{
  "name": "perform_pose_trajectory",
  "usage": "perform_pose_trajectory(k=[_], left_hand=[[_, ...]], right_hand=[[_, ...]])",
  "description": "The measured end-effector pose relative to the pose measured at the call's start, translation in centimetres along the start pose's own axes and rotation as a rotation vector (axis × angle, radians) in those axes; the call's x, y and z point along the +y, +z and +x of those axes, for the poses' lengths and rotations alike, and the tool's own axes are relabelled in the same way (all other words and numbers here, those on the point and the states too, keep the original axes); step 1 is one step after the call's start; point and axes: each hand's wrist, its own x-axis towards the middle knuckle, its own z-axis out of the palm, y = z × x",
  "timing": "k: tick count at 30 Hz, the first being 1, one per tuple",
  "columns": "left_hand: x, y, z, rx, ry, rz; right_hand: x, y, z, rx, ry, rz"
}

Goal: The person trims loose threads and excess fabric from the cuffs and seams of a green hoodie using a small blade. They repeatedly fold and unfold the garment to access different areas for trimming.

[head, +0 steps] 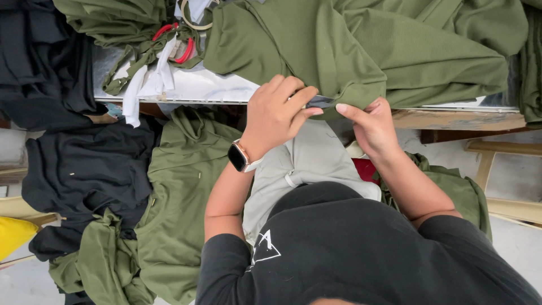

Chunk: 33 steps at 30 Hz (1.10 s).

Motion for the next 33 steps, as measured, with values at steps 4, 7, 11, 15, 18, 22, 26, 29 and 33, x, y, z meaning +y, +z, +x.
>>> perform_pose_trajectory(k=[4, 7, 11, 15, 18, 22, 26, 29, 33], left_hand=[[-0.1, -0.2, 0.3, -0.014, 0.012, -0.007], [0.0, -0.2, 0.4, -0.019, 0.009, -0.023], [0.5, 0.3, 0.4, -0.041, 0.039, 0.075], [0.9, -0.2, 0.6, -0.008, 0.032, 0.077], [0.8, -0.1, 0.7, -0.014, 0.026, 0.078], [0.9, 0.0, 0.7, 0.003, 0.044, 0.144], [0.4, -0.3, 0.3, 0.011, 0.023, 0.133], [0.7, 0.4, 0.8, -0.012, 0.029, 0.129], [-2.0, 0.7, 0.6, -0.006, 0.058, 0.087]], right_hand=[[2.3, -2.2, 0.0, 0.002, 0.028, 0.031], [1.6, -1.7, -0.1, 0.006, 0.040, 0.038], [2.7, -2.6, 0.2, 0.015, 0.024, 0.021], [0.5, -0.8, 0.0, 0.014, -0.027, -0.028], [1.0, -1.2, 0.1, 0.017, -0.043, -0.026], [0.7, -0.6, 0.0, 0.004, -0.068, -0.050], [0.8, -1.0, -0.2, 0.020, -0.064, -0.052], [2.3, -2.2, 0.2, 0.020, -0.046, -0.054], [-1.4, 2.0, -0.4, 0.051, -0.011, 0.001]])
